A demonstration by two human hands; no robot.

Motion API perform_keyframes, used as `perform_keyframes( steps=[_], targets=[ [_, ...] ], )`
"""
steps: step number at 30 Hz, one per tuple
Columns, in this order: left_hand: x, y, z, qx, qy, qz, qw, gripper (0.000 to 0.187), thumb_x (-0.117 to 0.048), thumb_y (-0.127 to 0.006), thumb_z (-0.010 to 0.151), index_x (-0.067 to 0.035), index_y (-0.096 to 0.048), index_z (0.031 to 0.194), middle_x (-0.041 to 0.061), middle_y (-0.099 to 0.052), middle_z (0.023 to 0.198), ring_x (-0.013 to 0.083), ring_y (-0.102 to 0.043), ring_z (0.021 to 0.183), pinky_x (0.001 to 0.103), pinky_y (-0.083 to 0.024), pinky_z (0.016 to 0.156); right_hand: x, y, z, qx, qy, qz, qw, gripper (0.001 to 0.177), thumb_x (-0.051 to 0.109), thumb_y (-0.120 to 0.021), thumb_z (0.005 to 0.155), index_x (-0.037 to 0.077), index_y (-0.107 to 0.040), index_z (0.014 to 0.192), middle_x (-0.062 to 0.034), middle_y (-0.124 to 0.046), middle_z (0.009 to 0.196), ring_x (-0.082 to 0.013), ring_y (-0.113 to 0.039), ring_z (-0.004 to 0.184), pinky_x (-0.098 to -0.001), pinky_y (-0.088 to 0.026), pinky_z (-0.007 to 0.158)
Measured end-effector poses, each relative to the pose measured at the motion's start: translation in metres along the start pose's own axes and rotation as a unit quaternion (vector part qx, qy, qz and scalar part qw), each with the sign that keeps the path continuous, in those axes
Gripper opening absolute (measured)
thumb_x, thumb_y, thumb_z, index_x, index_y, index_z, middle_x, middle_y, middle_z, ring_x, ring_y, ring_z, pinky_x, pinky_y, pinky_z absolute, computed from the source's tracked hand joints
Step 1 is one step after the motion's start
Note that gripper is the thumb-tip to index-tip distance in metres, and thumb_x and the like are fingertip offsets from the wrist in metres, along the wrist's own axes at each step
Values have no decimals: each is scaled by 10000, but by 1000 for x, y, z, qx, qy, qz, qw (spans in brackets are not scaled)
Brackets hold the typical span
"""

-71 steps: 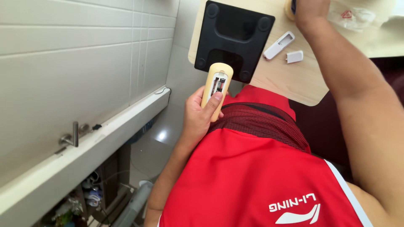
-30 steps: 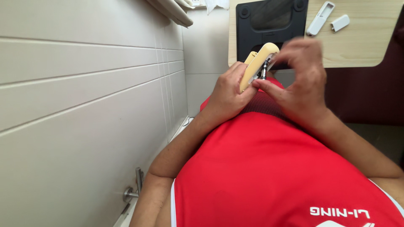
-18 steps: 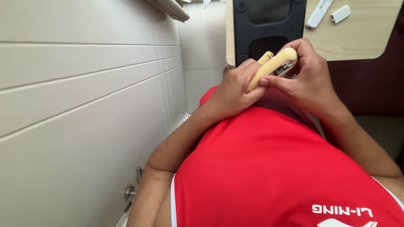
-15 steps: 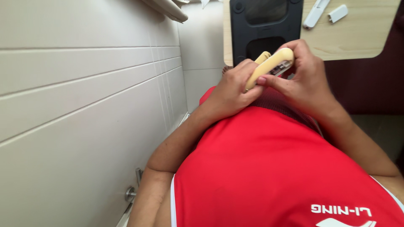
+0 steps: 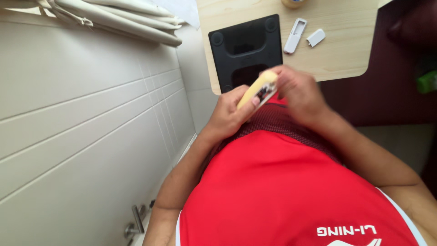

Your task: The person assembles small electronic devices on a wooden table. They open the casing of a beige device and a white device, insert batteries, and close them. They also handle a black plastic tray and a roll of tape.

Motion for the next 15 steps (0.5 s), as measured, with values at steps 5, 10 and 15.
perform_keyframes(
  steps=[5,10,15],
  targets=[
    [0,-26,30,24,39,-201,979,330,-298,-576,1054,-19,-658,1210,14,-692,940,68,-624,706,238,-551,622,-32,53,30,28,-32,159,986,397,303,-394,1154,37,-615,1347,22,-657,1071,-64,-647,912,-215,-541,733],
    [0,-48,47,-3,24,-169,985,326,-300,-627,1070,5,-672,1174,15,-625,866,57,-581,687,229,-510,595,-58,60,37,129,-104,159,973,217,112,-577,1073,-9,-648,1240,-39,-693,1017,-86,-640,844,-241,-545,726],
    [0,-63,57,-38,-6,-141,989,308,-295,-687,1064,9,-656,1100,40,-648,862,82,-610,667,238,-515,589,-63,77,43,111,-90,202,969,182,80,-621,1045,-21,-646,1194,-52,-712,1056,-88,-702,926,-254,-597,851]
  ],
)
Point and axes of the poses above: each hand's wrist, its own z-axis towards the middle knuckle, its own y-axis out of the back of the hand, x = y × z, the point moved 7 cm from there along z, towards the middle knuckle
